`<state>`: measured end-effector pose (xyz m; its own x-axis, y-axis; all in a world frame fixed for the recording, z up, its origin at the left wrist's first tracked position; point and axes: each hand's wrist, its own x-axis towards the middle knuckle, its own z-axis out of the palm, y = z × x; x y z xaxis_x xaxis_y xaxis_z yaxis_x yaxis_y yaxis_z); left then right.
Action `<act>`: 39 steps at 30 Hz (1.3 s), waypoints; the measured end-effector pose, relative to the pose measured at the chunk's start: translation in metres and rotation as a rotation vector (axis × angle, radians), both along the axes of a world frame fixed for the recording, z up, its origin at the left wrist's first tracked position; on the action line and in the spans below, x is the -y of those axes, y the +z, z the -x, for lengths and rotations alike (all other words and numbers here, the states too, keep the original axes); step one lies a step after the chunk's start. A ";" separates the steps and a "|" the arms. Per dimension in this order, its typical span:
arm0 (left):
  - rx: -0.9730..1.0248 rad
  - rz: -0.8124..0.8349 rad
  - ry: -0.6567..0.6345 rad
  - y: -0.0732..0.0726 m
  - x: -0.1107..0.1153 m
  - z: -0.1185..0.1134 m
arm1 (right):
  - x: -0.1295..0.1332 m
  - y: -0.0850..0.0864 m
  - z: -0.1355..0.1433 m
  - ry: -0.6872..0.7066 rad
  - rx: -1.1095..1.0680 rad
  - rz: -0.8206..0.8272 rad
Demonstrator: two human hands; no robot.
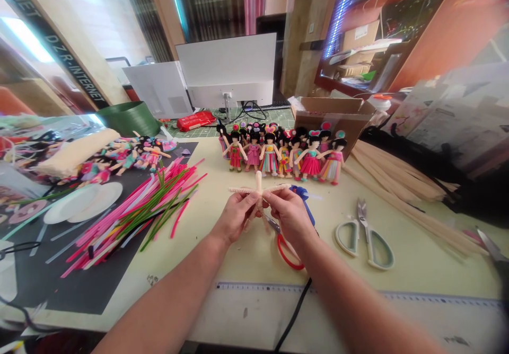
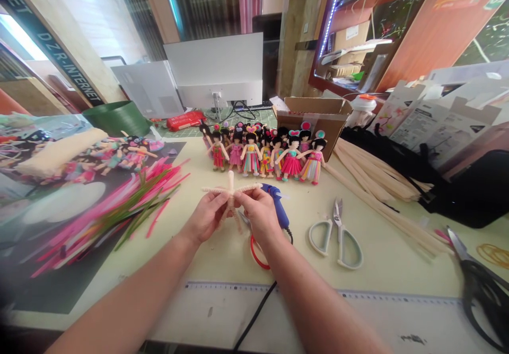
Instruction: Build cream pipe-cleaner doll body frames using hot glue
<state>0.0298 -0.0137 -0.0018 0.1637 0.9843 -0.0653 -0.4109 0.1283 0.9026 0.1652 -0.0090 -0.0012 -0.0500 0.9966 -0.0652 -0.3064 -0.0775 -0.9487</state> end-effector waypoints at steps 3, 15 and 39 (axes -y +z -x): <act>-0.029 0.012 0.028 -0.001 0.000 0.001 | 0.001 0.001 0.001 0.008 0.005 0.004; 0.040 0.047 -0.023 -0.004 -0.003 0.006 | -0.001 0.000 -0.001 0.097 -0.039 -0.056; -0.700 -0.209 0.289 -0.001 0.005 0.000 | 0.004 -0.001 0.006 -0.113 0.281 -0.286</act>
